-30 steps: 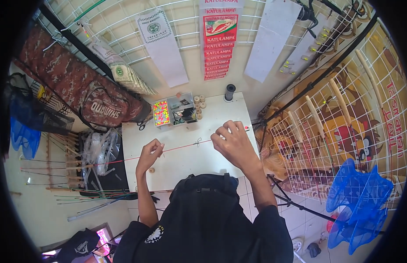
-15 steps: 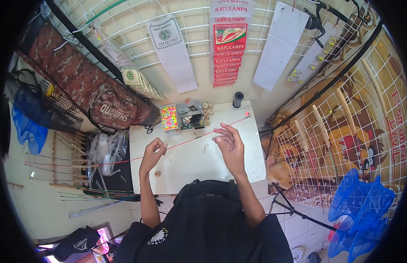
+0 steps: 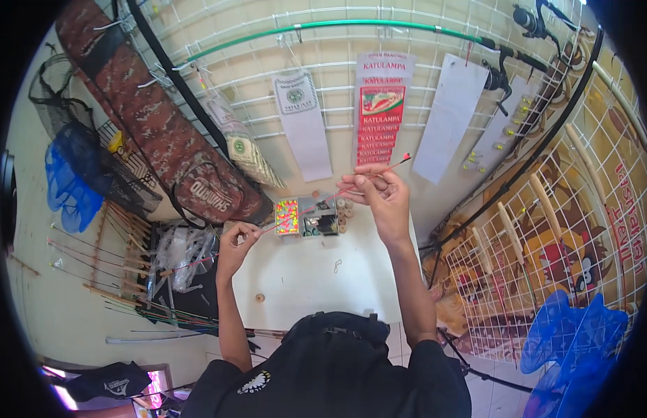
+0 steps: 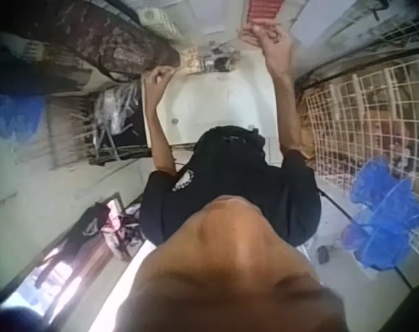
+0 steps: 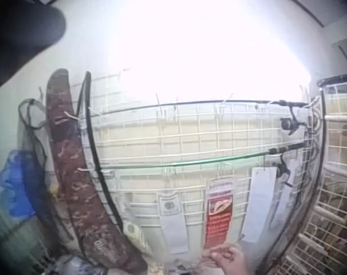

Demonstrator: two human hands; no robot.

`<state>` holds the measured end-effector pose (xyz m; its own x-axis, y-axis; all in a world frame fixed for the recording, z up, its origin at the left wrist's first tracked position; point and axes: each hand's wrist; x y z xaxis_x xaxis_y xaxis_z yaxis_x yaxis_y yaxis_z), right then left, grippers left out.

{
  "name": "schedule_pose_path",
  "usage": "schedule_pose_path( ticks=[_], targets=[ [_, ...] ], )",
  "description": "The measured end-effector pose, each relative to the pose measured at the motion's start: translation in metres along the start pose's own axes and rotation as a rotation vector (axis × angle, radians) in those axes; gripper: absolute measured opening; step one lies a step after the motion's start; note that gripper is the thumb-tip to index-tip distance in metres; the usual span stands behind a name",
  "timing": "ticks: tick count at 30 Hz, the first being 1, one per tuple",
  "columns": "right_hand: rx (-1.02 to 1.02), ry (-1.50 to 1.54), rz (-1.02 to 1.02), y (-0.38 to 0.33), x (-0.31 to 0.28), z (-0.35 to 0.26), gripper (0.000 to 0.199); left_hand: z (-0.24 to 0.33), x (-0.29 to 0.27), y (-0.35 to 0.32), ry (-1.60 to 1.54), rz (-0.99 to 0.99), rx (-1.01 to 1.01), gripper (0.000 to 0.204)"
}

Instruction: Assembling a multi-section fishing rod and attaching a float.

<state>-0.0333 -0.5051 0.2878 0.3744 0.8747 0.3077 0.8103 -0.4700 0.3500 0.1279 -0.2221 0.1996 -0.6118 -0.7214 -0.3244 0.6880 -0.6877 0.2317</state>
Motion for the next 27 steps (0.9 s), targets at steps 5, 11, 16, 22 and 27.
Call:
schedule_pose_path(
  ticks=[5,11,16,22,27],
  targets=[
    [-0.113,-0.016,-0.018,0.032,0.000,-0.035,0.020,0.026,-0.005,0.019,-0.026,0.032,0.128,0.018],
    [-0.221,0.002,-0.006,0.067,-0.002,-0.077,0.022,0.032,-0.014,0.034,-0.113,0.021,0.073,0.018],
    [-0.328,-0.013,-0.013,0.086,-0.009,-0.101,0.029,0.048,-0.014,0.045,-0.138,0.017,0.044,0.016],
    [-0.424,-0.042,-0.076,0.085,-0.004,-0.122,0.052,0.082,-0.010,0.064,-0.148,0.102,0.139,0.020],
    [-0.354,-0.128,-0.175,0.075,0.012,-0.102,0.057,0.117,-0.013,0.076,-0.184,0.181,0.126,0.019]
  ],
)
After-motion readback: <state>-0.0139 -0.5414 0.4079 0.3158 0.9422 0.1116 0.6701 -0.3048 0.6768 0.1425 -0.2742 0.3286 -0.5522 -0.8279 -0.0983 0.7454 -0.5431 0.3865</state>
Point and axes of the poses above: each hand's wrist, its own y-axis towards the middle knuckle, its own x-axis out of the palm, z = x × y, and after that the axes turned 8 degrees about -z, right-handed
